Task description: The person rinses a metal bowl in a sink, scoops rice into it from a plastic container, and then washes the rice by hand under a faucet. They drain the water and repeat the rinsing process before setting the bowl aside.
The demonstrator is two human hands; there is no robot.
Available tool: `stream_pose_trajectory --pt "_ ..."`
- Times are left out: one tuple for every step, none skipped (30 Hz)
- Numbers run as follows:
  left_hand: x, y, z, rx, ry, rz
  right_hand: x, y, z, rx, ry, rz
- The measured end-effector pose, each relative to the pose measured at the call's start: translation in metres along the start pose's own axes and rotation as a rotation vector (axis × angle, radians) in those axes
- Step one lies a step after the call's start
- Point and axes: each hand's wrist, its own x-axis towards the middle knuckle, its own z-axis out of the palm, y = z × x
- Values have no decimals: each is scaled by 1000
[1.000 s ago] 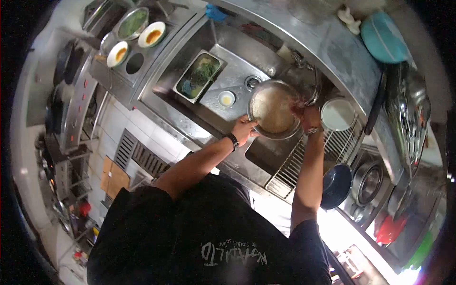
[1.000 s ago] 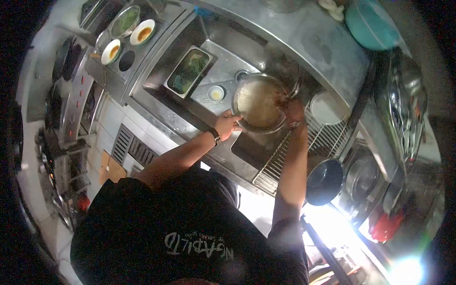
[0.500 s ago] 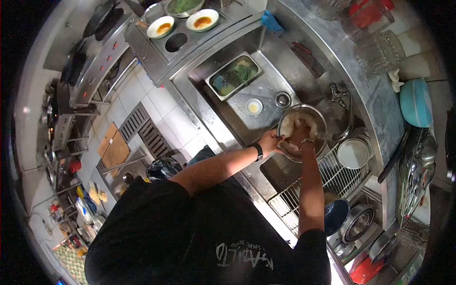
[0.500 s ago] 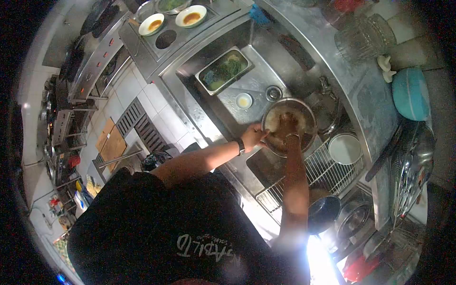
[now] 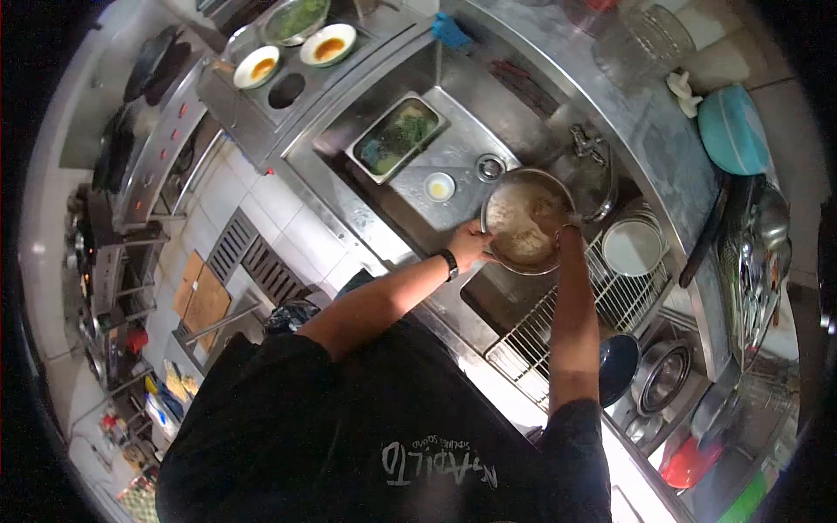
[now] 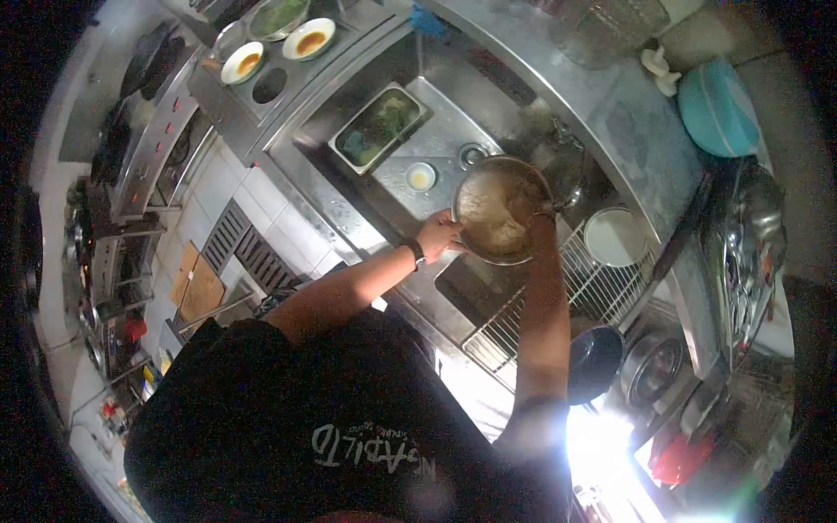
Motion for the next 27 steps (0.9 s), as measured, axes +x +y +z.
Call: stream_pose_trajectory --pt "-2 3 4 2 -10 -5 -3 4 6 105 3 8" --pt "-4 6 8 44 4 -7 -3 7 13 216 9 15" --pt "-8 8 11 83 22 -10 -5 10 20 302 24 4" --pt "-9 7 13 83 20 -13 -4 9 26 384 41 -4" --pt "-10 6 14 113 22 -5 -4 9 32 461 69 -18" --pt "-10 5 15 143 22 3 -2 7 38 524 92 -36" --pt "-11 9 16 146 16 -1 -1 7 45 576 125 -55" --pt "-12 16 15 95 31 -30 1 6 50 606 156 -78" --pt "-11 23 14 44 46 -55 5 5 56 606 192 -106" --pt "-9 24 12 45 44 -57 11 7 61 570 228 -132" --pt "-8 23 9 19 9 -53 20 13 69 490 263 -165" --pt "-8 22 8 -6 -27 -49 30 19 74 370 302 -209" --pt "-11 27 11 2 -63 -30 40 28 80 218 334 -260" --pt "-8 25 8 6 -66 -29 44 30 81 79 362 -310" --pt "-3 23 6 50 -40 -43 45 36 79 -3 368 -340" --pt "1 21 2 93 -11 -57 36 33 72 -52 362 -353" --pt "5 23 -2 95 -12 -55 23 27 61 -91 354 -356" --pt "9 27 -8 88 -57 -58 8 18 49 -131 350 -357" --pt "12 29 -12 79 -103 -62 -6 6 36 -163 354 -357" --pt "14 34 -13 76 -105 -65 -20 -7 24 -195 359 -355" --pt "14 43 -12 146 -98 -92 -28 -22 13 -232 368 -365" --pt "15 50 -10 216 -91 -119 -34 -36 6 -277 372 -378" --pt "17 55 -8 268 -65 -128 -33 -49 2 -338 373 -394" --pt "19 60 -7 271 -68 -128 -33 -61 0 -398 370 -414" --pt "22 64 -6 285 -94 -159 -28 -72 2 -495 346 -421" --pt "25 65 -8 297 -118 -189 -21 -81 7 -600 321 -435" --pt "29 67 -9 298 -118 -187 -16 -89 15 -715 288 -432"
